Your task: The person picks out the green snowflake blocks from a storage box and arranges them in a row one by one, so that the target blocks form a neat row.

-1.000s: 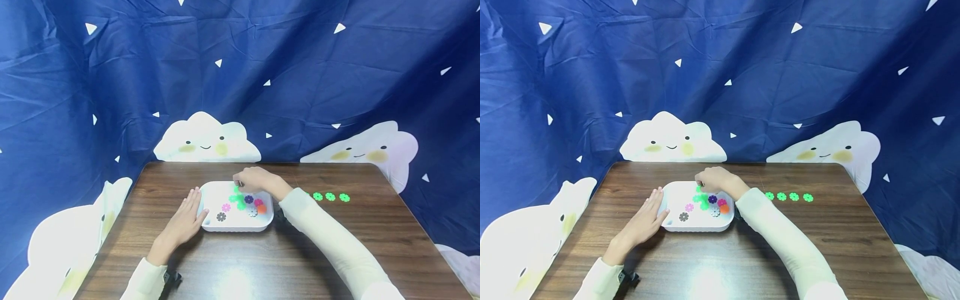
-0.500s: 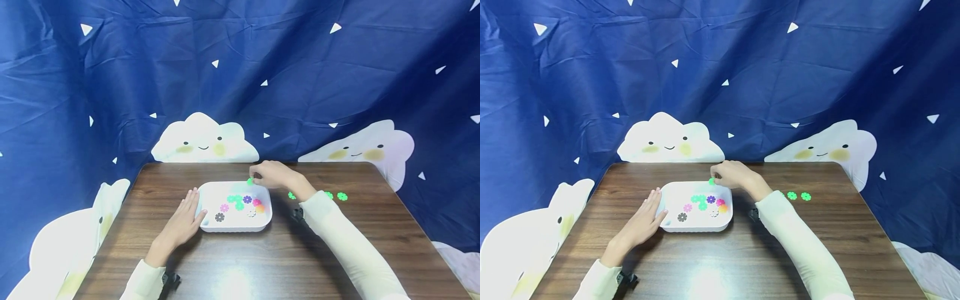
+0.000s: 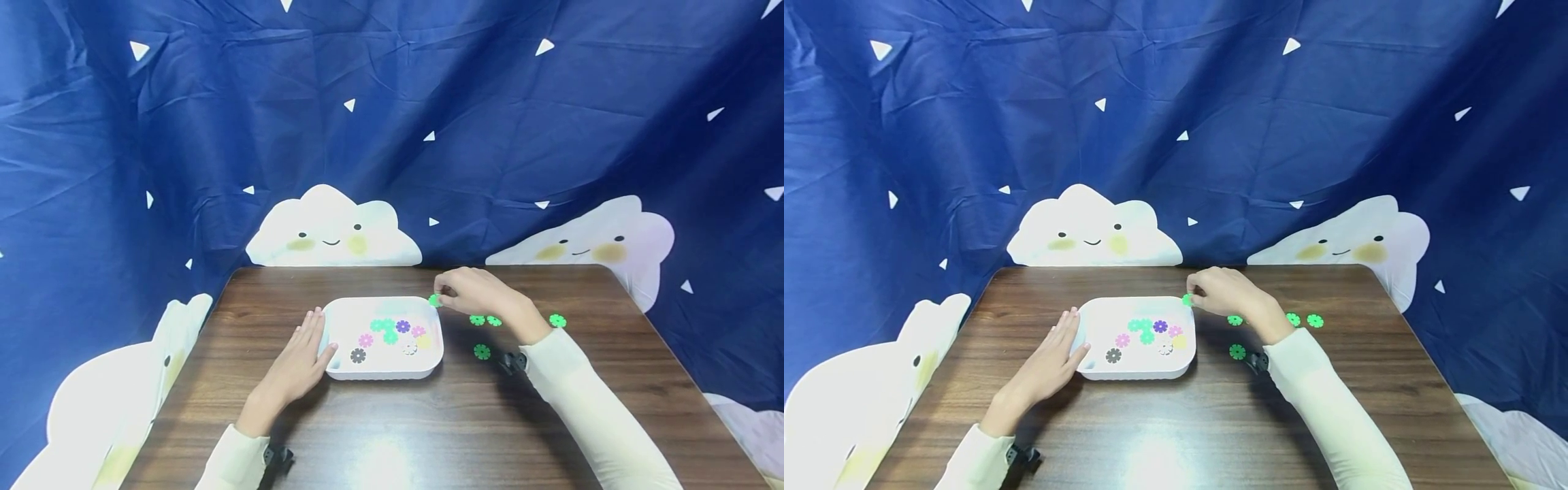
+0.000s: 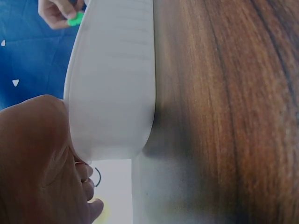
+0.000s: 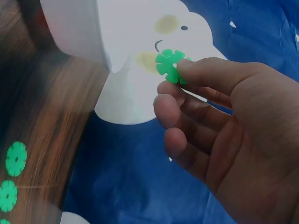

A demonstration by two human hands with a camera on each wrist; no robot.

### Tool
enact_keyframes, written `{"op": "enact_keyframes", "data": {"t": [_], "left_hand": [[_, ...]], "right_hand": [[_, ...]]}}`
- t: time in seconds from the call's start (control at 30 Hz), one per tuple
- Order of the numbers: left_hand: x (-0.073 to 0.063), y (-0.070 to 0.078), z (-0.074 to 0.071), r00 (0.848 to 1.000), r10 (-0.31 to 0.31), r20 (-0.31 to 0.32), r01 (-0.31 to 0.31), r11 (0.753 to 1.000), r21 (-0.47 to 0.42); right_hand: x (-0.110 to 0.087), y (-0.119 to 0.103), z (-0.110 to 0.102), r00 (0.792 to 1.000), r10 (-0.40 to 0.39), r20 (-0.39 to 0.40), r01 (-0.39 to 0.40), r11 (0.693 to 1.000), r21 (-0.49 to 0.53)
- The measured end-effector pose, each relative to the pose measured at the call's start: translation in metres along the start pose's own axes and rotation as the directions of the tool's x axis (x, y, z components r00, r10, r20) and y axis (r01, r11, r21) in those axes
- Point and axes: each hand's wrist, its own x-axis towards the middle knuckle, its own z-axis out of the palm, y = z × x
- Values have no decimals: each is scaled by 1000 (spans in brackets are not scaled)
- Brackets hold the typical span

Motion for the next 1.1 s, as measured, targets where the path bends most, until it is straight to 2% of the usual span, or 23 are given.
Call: {"op": "enact_keyframes", "data": {"t": [0.47,0.8,1.1], "left_hand": [[0,1,1,1000,2,-6,-2,1000,1],[0,-1,-1,1000,-14,19,14,1000,-1],[-1,-1,1,1000,-15,25,15,1000,-4]], "right_hand": [[-49,27,-4,994,80,-74,-77,996,47],[-79,43,6,987,147,-65,-135,978,156],[-105,53,24,976,202,-79,-179,956,232]]}}
